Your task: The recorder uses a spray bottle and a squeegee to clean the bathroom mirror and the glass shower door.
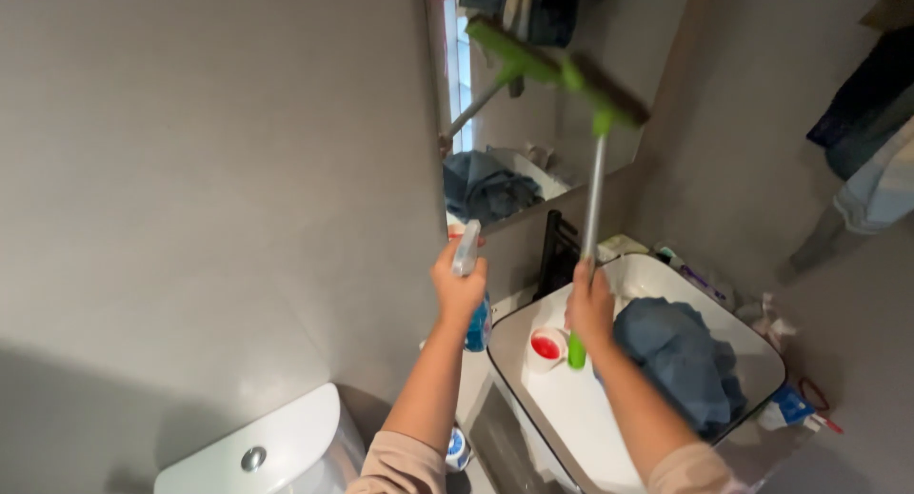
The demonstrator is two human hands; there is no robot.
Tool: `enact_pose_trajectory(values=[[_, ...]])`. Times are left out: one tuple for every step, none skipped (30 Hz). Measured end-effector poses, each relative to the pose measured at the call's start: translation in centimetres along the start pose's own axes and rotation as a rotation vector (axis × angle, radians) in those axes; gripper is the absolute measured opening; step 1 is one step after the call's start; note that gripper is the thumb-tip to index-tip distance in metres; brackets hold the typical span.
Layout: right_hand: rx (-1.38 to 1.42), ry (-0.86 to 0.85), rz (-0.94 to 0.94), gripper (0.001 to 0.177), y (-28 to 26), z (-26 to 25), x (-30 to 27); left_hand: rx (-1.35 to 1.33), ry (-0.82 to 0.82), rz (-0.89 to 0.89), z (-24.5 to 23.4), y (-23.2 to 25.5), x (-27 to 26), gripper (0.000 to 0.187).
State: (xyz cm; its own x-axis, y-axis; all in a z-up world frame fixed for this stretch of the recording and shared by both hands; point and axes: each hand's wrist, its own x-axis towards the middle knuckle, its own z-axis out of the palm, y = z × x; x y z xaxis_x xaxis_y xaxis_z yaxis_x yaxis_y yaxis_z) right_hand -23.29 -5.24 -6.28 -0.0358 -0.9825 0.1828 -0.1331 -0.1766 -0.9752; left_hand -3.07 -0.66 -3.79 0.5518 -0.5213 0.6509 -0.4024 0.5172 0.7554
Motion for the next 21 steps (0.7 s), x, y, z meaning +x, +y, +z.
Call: enact_pose_trajectory(values=[[0.002, 0.007, -0.008, 0.043, -1.5, -0.2, 2.6, -0.007, -0.002, 0.008, 0.5, 0.9, 1.2, 0.032], [0.064, 0.009, -0.057, 0.045, -3.1, -0.4, 5.1, 0.002, -0.025, -0.010, 1.0, 1.8, 2.5, 0.030], [0.126, 0.011, -0.107, 0.048, -4.8, -0.7, 7.7, 0.010, -0.048, -0.028, 1.5, 2.7, 3.7, 0.029], [0.128, 0.018, -0.116, 0.048, -6.9, -0.9, 10.1, 0.003, -0.050, -0.020, 2.1, 3.6, 5.2, 0.029], [0.160, 0.030, -0.170, 0.047, -9.1, -1.2, 12.6, 0.001, -0.067, -0.068, 2.7, 4.5, 6.7, 0.029], [0.192, 0.042, -0.225, 0.045, -11.2, -1.6, 15.0, -0.002, -0.084, -0.117, 3.3, 5.3, 8.1, 0.029], [0.193, 0.044, -0.232, 0.045, -13.1, -2.0, 17.4, -0.006, -0.083, -0.110, 3.8, 6.3, 9.4, 0.029], [0.215, 0.053, -0.285, 0.045, -15.0, -2.5, 19.7, -0.016, -0.095, -0.086, 4.3, 7.2, 10.7, 0.028], [0.240, 0.061, -0.338, 0.045, -17.0, -2.8, 22.1, -0.023, -0.108, -0.060, 4.8, 8.2, 12.1, 0.027], [0.245, 0.063, -0.346, 0.045, -19.5, -3.1, 23.4, -0.025, -0.107, -0.050, 5.4, 8.6, 13.2, 0.027], [0.219, 0.086, -0.356, 0.049, -21.9, -3.5, 24.5, -0.027, -0.108, 0.055, 5.9, 9.1, 14.2, 0.028], [0.194, 0.108, -0.366, 0.053, -24.2, -3.8, 25.7, -0.029, -0.110, 0.161, 6.5, 9.5, 15.2, 0.028], [0.197, 0.108, -0.372, 0.053, -25.6, -4.0, 26.8, -0.030, -0.108, 0.168, 7.0, 9.8, 15.9, 0.028], [0.184, 0.098, -0.414, 0.048, -26.9, -4.2, 27.9, -0.060, -0.132, 0.129, 7.5, 10.2, 16.5, 0.027], [0.170, 0.089, -0.457, 0.044, -28.3, -4.5, 28.9, -0.091, -0.158, 0.093, 7.9, 10.7, 17.2, 0.027], [0.174, 0.092, -0.465, 0.044, -29.2, -4.5, 29.9, -0.093, -0.158, 0.101, 8.2, 11.0, 17.7, 0.027], [0.134, 0.102, -0.477, 0.046, -29.9, -4.6, 30.9, -0.100, -0.152, 0.103, 8.6, 11.2, 18.0, 0.027], [0.093, 0.112, -0.489, 0.048, -30.6, -4.7, 31.9, -0.107, -0.147, 0.105, 8.9, 11.5, 18.3, 0.027], [0.093, 0.111, -0.492, 0.048, -31.3, -4.6, 32.0, -0.107, -0.145, 0.107, 9.2, 11.4, 18.4, 0.027], [0.071, 0.128, -0.481, 0.045, -31.9, -4.6, 32.2, -0.135, -0.156, 0.098, 9.4, 11.3, 18.5, 0.026], [0.049, 0.143, -0.468, 0.043, -32.5, -4.6, 32.3, -0.161, -0.166, 0.085, 9.5, 11.2, 18.4, 0.026]])
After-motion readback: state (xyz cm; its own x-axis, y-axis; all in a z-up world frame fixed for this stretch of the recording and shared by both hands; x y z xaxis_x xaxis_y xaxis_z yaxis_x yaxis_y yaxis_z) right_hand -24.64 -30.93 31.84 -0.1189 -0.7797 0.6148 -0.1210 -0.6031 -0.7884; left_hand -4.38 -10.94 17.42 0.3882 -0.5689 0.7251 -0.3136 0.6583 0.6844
